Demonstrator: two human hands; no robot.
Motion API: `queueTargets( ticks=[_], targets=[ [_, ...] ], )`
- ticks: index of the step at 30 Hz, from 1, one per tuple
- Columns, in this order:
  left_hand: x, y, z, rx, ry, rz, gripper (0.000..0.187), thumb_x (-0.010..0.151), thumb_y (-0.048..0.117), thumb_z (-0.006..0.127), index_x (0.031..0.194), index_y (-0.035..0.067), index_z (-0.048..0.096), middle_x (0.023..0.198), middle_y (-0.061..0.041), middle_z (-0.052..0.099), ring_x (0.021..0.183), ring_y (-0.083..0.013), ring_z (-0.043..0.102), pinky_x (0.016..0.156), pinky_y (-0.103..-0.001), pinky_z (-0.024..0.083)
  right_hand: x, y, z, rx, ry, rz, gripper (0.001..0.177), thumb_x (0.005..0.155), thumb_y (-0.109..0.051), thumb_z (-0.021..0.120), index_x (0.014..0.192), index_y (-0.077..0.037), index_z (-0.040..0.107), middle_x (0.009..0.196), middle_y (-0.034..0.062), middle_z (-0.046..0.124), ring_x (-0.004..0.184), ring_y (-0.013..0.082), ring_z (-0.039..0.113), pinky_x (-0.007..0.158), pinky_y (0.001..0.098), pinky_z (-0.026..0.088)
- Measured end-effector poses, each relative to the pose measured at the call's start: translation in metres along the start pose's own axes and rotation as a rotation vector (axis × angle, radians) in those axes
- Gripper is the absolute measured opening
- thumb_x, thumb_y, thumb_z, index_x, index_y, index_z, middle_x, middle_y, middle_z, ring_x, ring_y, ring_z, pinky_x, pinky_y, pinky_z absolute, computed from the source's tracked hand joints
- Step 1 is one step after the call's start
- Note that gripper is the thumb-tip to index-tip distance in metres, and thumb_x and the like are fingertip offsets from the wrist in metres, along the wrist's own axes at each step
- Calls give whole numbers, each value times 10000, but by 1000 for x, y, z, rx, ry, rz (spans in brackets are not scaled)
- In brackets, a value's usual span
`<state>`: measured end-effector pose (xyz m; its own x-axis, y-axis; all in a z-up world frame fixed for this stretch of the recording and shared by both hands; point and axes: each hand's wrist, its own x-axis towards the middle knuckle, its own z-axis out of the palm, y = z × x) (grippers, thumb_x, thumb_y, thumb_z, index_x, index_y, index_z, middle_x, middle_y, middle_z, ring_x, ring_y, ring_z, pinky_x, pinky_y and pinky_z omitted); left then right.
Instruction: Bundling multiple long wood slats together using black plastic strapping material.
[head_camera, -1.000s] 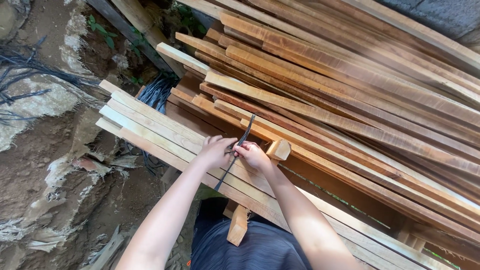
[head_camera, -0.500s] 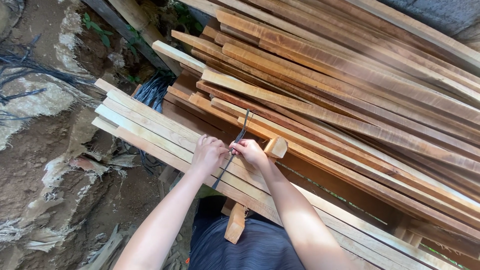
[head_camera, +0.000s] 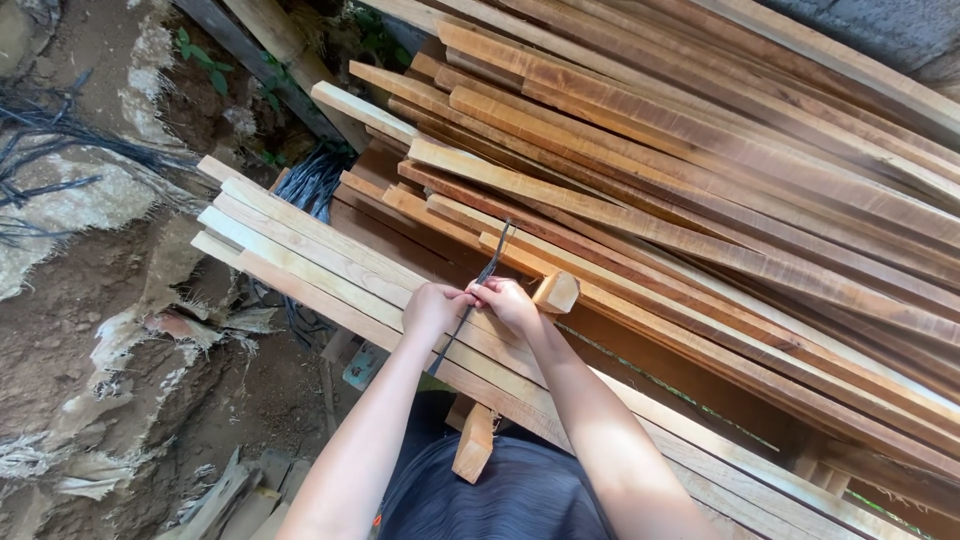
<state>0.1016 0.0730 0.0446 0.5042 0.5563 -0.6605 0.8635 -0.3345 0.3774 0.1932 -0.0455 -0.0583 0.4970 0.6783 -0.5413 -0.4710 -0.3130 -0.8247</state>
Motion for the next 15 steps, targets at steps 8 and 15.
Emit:
queueTargets(
  ticks=[8,15],
  targets=[
    [22,-18,22,25,70,-17,197,850,454,683,939,346,822,994,-16,788,1114,-294,703,948,-418,570,-5,6,0,141,52,-21,202,831,-138,830,953,-47,698,749,69,730,701,104,696,735,237,587],
    [29,-28,34,185,114,90,219,943,412,585,1006,329,777,1096,37,748,1153,-234,686,1050,-456,456,-40,-1,13,-327,245,-396,220,869,-61,765,1014,-217,819,950,-11,803,889,100,754,835,252,593]
  ],
)
